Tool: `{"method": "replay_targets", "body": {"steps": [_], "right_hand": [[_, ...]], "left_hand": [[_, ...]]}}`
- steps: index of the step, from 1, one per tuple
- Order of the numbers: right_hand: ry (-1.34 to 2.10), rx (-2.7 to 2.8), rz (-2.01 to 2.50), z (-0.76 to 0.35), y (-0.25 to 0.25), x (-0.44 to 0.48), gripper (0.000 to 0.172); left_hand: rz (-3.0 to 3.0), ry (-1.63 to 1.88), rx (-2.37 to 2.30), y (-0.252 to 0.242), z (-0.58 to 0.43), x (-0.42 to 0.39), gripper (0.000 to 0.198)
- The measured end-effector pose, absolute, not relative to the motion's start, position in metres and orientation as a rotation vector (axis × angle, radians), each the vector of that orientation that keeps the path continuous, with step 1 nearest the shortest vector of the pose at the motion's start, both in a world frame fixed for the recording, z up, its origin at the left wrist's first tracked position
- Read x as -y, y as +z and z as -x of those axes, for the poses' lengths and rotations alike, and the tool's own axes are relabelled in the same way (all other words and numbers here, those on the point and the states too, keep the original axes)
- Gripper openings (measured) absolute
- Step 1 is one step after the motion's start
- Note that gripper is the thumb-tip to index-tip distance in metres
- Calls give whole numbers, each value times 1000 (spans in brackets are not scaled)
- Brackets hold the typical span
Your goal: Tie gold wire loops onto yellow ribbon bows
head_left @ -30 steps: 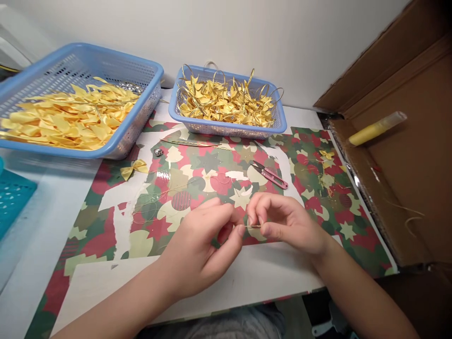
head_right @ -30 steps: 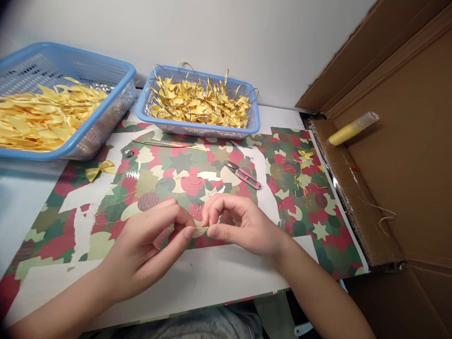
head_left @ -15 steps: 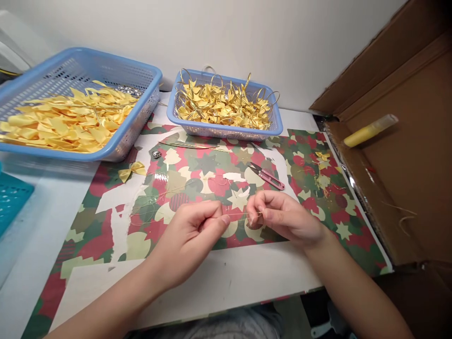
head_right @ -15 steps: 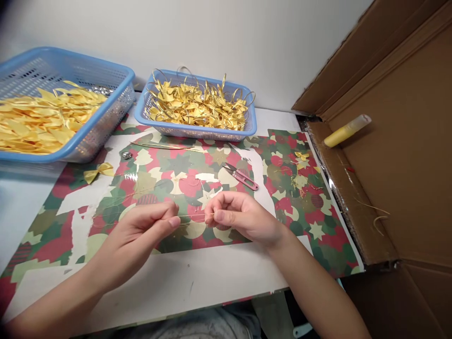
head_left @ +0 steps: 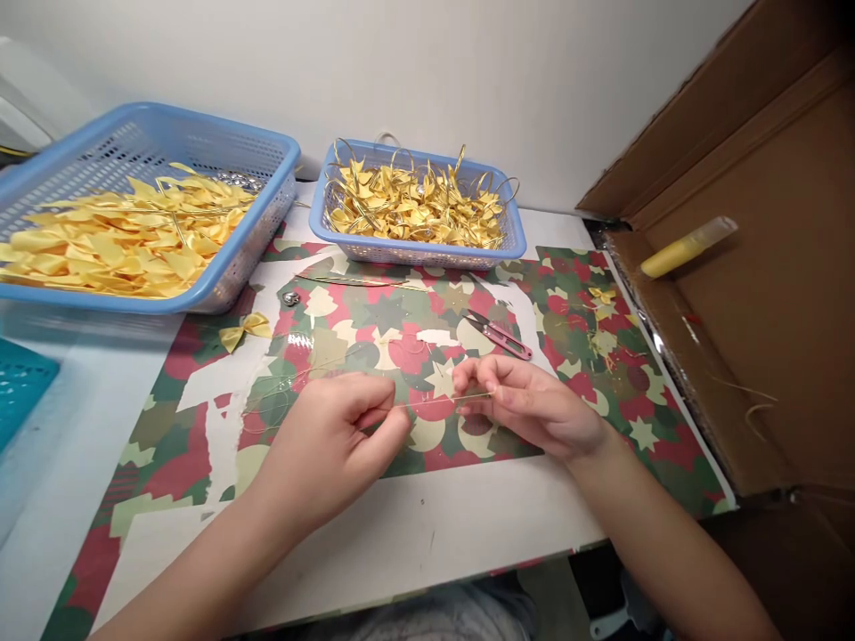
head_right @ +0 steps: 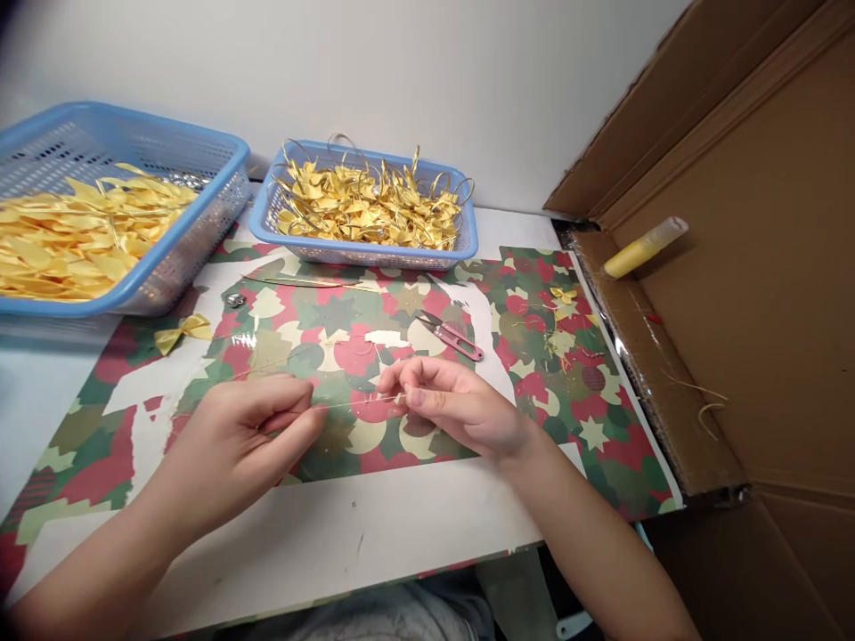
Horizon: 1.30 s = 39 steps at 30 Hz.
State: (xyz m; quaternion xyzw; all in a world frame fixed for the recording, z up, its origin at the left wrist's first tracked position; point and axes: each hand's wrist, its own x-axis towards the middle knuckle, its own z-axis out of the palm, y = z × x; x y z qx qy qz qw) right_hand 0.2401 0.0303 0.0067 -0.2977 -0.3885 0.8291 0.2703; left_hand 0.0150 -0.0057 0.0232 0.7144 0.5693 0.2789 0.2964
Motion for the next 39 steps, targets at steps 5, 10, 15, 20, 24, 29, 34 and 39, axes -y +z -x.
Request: {"method": "replay_targets", "body": {"steps": [5, 10, 15, 20, 24, 29, 34, 39], "right_hand": [[2263, 1096, 693, -239, 6, -28, 25], [2219, 1191, 777, -240, 8, -27, 28], [2211, 1257, 778, -240, 7, -25, 29], [2205, 1306, 748, -238, 9, -23, 27], [2226, 1315, 717, -238, 9, -23, 25], [2250, 1310, 682, -235, 10, -21, 22], [2244, 1344, 703, -233, 12, -20, 22], [2234, 1394, 730, -232, 13, -20, 24]], "left_hand": [[-1861, 561, -1492, 27, -6, 6, 33], [-1881, 347, -1314, 36, 12, 8, 21], [-1911, 735, -1329, 36, 4, 11, 38], [-1545, 721, -1048, 23, -28, 19, 23], [-1278, 668, -974, 19, -44, 22, 15], [-1102, 774, -964, 20, -48, 20, 14], [-1065, 839, -958, 21, -48, 19, 18], [-1044, 760, -1018, 16, -49, 20, 20]]}}
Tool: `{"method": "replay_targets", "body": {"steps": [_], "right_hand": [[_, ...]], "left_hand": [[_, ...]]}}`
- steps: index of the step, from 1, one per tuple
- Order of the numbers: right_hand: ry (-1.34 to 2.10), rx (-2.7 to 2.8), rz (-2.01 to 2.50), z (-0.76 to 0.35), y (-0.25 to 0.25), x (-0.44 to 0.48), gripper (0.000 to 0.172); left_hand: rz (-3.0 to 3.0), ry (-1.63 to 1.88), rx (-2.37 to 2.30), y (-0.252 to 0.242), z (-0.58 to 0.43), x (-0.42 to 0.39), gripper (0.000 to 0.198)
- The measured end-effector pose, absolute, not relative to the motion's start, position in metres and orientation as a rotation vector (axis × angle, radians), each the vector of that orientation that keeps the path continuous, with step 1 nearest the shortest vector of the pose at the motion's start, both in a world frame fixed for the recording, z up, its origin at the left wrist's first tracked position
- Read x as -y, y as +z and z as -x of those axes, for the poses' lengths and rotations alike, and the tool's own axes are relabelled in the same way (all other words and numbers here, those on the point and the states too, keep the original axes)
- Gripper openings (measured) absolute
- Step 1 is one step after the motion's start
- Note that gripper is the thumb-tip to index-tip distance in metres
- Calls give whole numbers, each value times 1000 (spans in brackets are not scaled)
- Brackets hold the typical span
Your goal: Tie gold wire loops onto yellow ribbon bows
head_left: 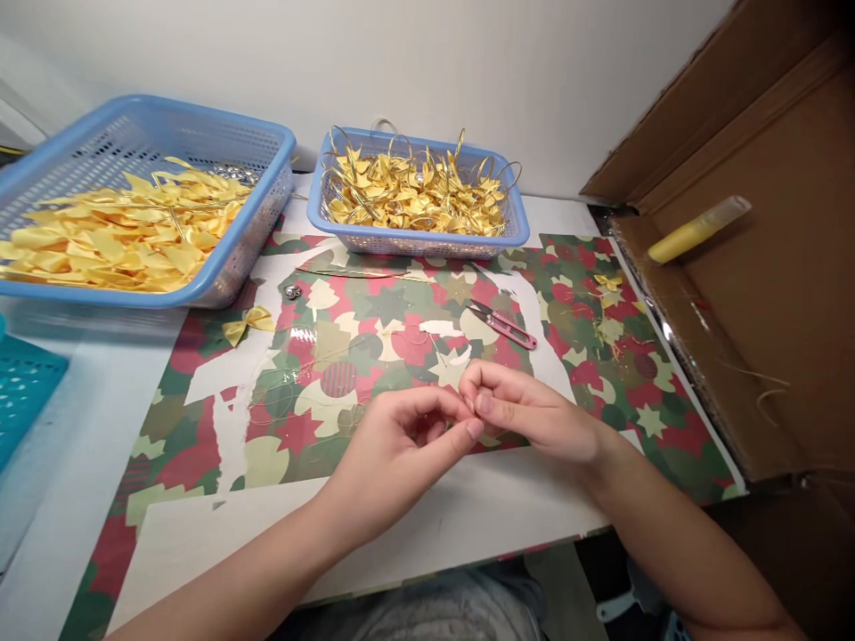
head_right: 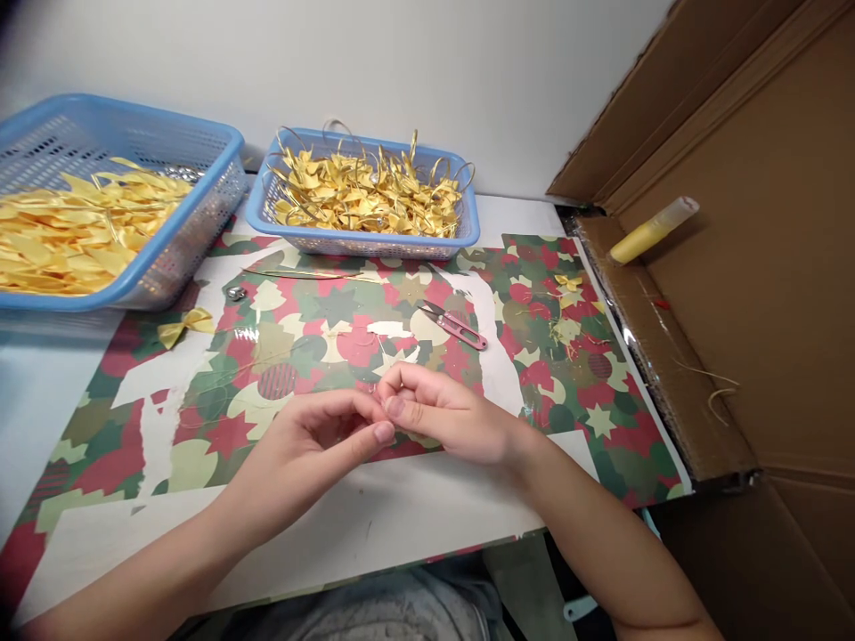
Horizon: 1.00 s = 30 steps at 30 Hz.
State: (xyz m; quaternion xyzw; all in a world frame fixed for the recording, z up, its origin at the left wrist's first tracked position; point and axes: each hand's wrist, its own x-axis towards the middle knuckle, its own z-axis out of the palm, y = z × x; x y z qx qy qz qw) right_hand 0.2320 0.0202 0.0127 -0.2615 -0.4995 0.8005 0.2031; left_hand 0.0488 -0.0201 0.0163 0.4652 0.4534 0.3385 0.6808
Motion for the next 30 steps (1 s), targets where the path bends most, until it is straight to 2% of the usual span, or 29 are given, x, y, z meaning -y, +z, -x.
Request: {"method": "replay_targets", "body": {"steps": [4, 10, 20, 30], "right_hand": [[2217, 1409, 736, -234, 13, -20, 25], [2183, 1398, 752, -235, 14, -18, 7], [2050, 1409, 714, -232, 15, -13, 6], [2094, 1411, 744, -231, 13, -12, 5]], "left_hand": [[-996, 797, -1011, 13, -49, 20, 21], [-955, 795, -1049, 12, -48, 18, 22], [-1031, 805, -1029, 8, -49, 20, 13], [-1579, 1085, -1140, 4, -51, 25, 3]]}}
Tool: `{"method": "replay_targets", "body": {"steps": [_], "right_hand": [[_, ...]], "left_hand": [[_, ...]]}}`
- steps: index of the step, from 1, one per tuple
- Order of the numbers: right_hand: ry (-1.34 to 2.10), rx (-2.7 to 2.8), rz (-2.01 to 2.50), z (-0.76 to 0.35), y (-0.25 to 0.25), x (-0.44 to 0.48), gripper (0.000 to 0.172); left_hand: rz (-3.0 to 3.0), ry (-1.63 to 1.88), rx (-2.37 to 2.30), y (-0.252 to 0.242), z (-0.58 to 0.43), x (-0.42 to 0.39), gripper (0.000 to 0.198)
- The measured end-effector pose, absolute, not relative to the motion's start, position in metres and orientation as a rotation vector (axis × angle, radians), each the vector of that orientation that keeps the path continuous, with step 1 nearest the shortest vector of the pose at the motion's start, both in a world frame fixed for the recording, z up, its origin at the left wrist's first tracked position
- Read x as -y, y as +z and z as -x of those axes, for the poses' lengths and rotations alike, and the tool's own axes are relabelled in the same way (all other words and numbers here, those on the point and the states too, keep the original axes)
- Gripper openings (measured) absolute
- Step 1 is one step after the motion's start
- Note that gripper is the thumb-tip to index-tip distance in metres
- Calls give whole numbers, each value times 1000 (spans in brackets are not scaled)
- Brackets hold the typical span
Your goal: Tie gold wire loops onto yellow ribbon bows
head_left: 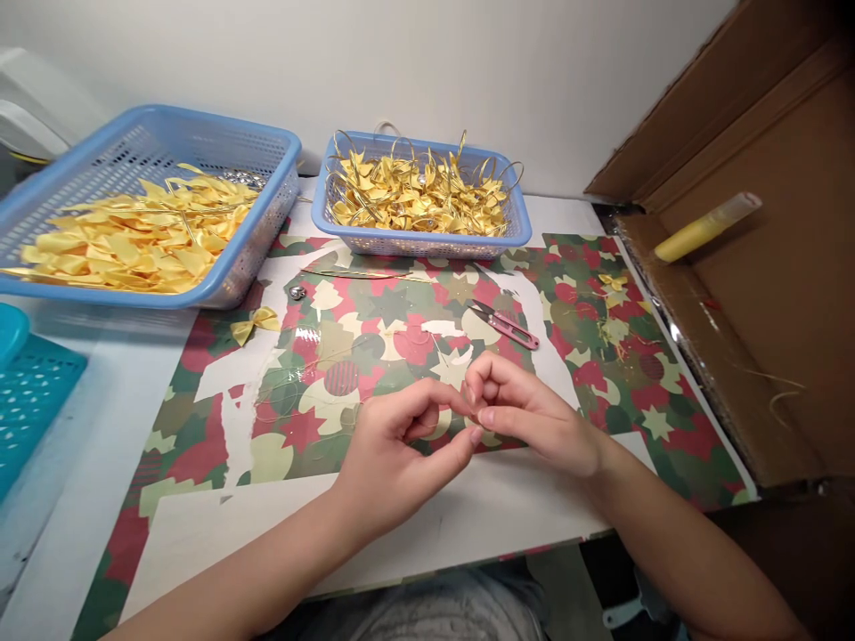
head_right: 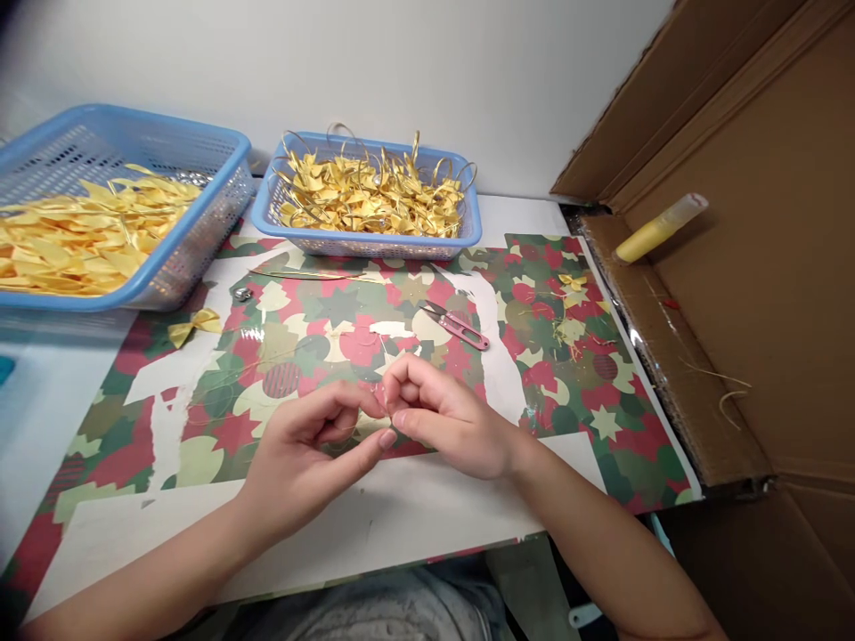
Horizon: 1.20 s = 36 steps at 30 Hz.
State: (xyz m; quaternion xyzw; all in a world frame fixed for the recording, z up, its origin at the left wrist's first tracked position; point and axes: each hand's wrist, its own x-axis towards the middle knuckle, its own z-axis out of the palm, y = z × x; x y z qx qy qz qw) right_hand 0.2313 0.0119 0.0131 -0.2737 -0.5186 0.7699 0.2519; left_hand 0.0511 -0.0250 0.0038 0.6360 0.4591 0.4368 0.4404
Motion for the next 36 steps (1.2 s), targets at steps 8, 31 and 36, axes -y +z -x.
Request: {"method": "replay_targets", "body": {"steps": [8, 31, 36], "right_hand": [[2071, 1441, 768, -231, 14, -12, 5], [1959, 1550, 894, -228, 12, -9, 14], [1686, 1757, 1001, -226, 12, -9, 30]], "left_hand": [[-1615, 1078, -1181, 3, -50, 23, 5], [-711, 822, -818, -3, -50, 17, 31], [-564, 826, -729, -3, -51, 16, 34]]}}
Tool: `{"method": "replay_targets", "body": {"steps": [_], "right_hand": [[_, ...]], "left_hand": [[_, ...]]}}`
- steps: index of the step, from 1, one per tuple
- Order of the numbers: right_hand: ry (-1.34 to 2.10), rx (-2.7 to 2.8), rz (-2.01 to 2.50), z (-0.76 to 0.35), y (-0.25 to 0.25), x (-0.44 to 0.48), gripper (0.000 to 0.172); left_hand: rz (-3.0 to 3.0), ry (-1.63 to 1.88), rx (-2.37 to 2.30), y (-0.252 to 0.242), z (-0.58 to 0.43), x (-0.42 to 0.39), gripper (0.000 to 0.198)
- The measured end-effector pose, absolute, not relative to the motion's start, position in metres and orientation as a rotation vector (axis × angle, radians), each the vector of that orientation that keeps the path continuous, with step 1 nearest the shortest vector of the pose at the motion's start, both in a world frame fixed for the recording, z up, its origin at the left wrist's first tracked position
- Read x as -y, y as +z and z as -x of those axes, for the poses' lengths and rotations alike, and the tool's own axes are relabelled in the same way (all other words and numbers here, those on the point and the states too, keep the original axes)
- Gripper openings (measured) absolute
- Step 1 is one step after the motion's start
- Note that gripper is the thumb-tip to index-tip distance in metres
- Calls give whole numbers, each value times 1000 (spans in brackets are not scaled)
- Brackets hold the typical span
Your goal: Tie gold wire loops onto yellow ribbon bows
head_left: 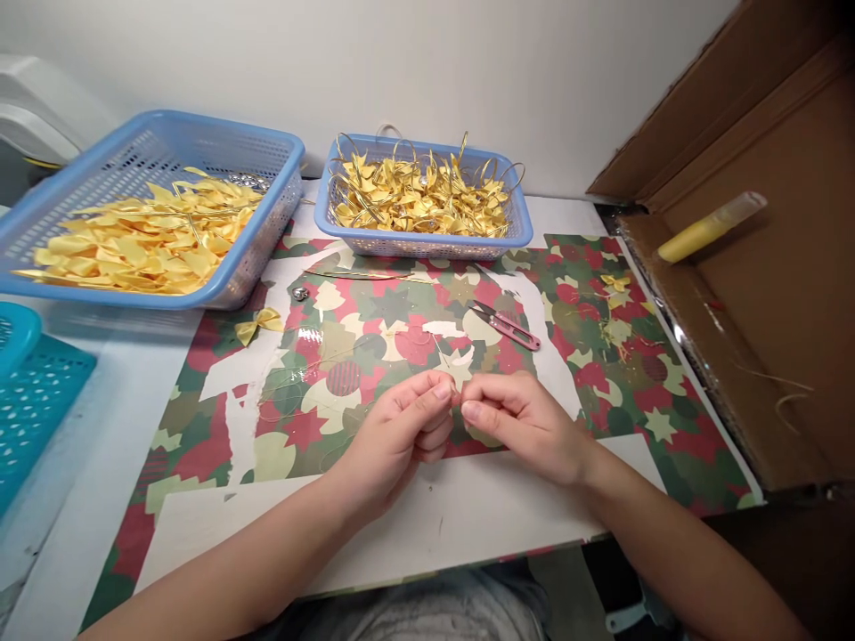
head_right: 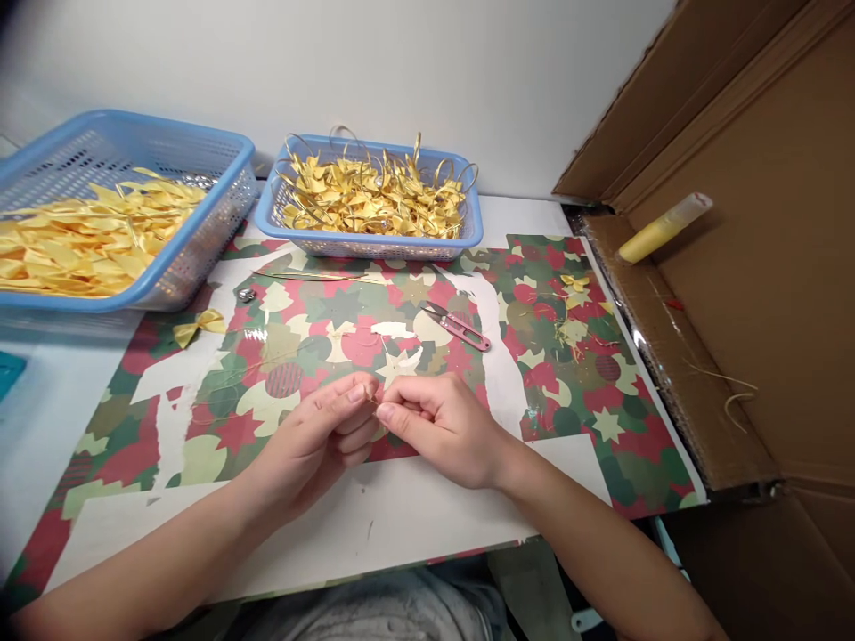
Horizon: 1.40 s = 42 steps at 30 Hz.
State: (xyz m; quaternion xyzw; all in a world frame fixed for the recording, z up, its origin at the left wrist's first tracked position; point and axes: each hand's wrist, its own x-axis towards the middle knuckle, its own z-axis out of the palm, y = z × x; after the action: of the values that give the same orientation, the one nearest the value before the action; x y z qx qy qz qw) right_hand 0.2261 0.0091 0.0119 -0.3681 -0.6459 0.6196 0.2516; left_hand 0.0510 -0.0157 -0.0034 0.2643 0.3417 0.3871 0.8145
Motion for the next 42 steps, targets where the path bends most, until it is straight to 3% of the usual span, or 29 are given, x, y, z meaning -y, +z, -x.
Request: {"method": "replay_targets", "body": {"steps": [8, 14, 42], "right_hand": [[1888, 1531, 862, -227, 2, -11, 33], [1923, 1492, 823, -226, 3, -12, 32], [1479, 1940, 907, -229, 8, -12, 25]], "left_hand": [[-685, 758, -827, -5, -47, 19, 25], [-919, 910, -942, -2, -47, 22, 12], [-864, 713, -979, 2, -45, 16, 26]]}}
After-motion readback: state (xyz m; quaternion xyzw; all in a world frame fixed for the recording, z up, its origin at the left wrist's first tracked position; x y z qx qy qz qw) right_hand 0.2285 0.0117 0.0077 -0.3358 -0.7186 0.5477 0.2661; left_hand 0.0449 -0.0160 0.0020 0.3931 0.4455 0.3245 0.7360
